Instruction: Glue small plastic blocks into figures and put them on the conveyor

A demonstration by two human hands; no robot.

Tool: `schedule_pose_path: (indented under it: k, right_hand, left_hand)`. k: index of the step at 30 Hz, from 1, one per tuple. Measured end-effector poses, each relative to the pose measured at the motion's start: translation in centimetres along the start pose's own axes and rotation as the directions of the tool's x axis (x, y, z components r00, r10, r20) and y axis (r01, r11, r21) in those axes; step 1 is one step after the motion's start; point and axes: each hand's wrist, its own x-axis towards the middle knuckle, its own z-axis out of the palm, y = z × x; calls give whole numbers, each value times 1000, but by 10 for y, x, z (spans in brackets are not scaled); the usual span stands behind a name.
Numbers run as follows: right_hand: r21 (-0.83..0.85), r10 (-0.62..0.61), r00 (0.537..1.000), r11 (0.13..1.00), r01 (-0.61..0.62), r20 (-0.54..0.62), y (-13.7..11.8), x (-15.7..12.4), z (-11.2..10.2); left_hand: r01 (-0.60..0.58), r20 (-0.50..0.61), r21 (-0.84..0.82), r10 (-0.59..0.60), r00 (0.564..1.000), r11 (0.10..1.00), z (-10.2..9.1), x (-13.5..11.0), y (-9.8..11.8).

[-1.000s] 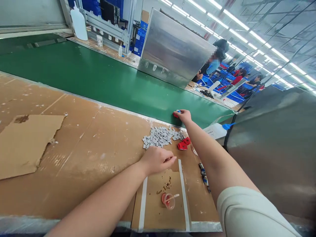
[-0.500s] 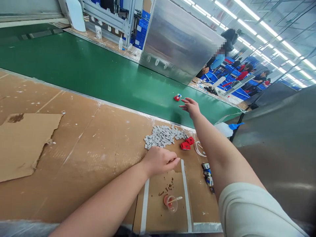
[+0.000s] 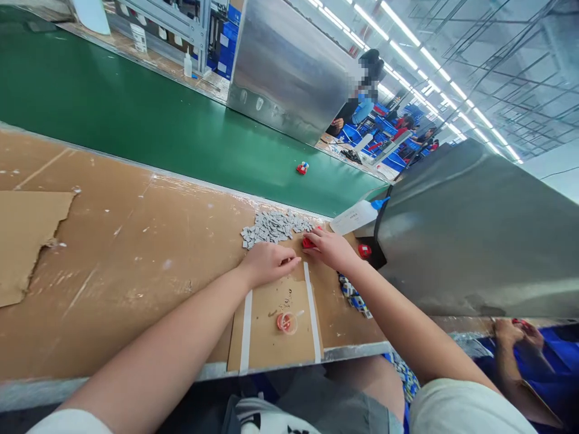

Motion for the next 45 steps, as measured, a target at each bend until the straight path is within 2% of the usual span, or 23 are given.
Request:
schedule_pose_path:
  k: [3, 5, 7, 9, 11, 13, 15, 17, 18, 19, 20, 22, 24, 27, 31, 37, 45]
  right_hand:
    - [94, -5, 998, 996, 10, -56, -5, -3, 3]
    - [291, 12, 975, 955, 55, -223, -11, -8, 6]
    - [470, 53, 893, 863, 184, -447, -24, -15, 10]
    - [488, 41, 777, 798, 352, -628, -42, -23, 13]
    - [414, -23, 684, 781, 468, -729, -59, -30, 16]
    - [399, -7, 651, 786, 473, -759, -72, -38, 19]
    - [501, 121, 660, 754, 425, -741, -76, -47, 26]
    - [644, 281, 667, 660, 387, -690, -72, -55, 34]
    - [694, 320, 680, 606, 389, -660, -68, -58, 38]
    - [719, 308, 704, 563, 407, -639, -64, -60, 42]
    - [724, 244, 740, 534, 437, -627, -59, -61, 46]
    - [700, 12, 796, 484, 525, -605, -52, -61, 50]
    - [674, -186, 784, 418, 609, -593, -51, -60, 50]
    - [664, -303, 736, 317, 677, -605, -57, -57, 46]
    - [677, -447, 722, 290, 676, -529, -68, -55, 43]
    - [665, -514, 684, 261, 700, -518, -72, -53, 44]
    - [694, -493, 677, 186, 696, -547, -68, -56, 43]
  left_hand:
    - [73, 0, -76, -73, 997, 994, -3, 1, 1]
    - [162, -4, -144, -164, 986, 976, -6, 1, 2]
    - [216, 8, -231, -220, 975, 949, -7, 2, 3]
    - [203, 51, -386, -199, 979, 900, -7, 4, 3]
    - [176, 121, -553, -131, 984, 814, -5, 5, 3]
    - [190, 171, -667, -100, 980, 721, -1, 7, 3]
    - [230, 185, -724, -137, 973, 650, 1, 9, 2]
    - [257, 169, -748, -198, 965, 612, 3, 11, 0]
    - [265, 159, -747, -223, 962, 609, 4, 11, -1]
    - [270, 146, -742, -245, 958, 613, 4, 12, -3]
    - [274, 132, -734, -265, 955, 621, 4, 12, -4]
    - [287, 118, -711, -293, 949, 642, 4, 12, -6]
    - [292, 118, -690, -295, 948, 662, 3, 12, -7]
    - [292, 126, -652, -280, 952, 700, 2, 11, -7]
    - [308, 154, -566, -268, 951, 765, 1, 10, -7]
    - [310, 213, -487, -233, 949, 817, -1, 11, -2]
    - [338, 232, -443, -258, 938, 831, -4, 13, 3]
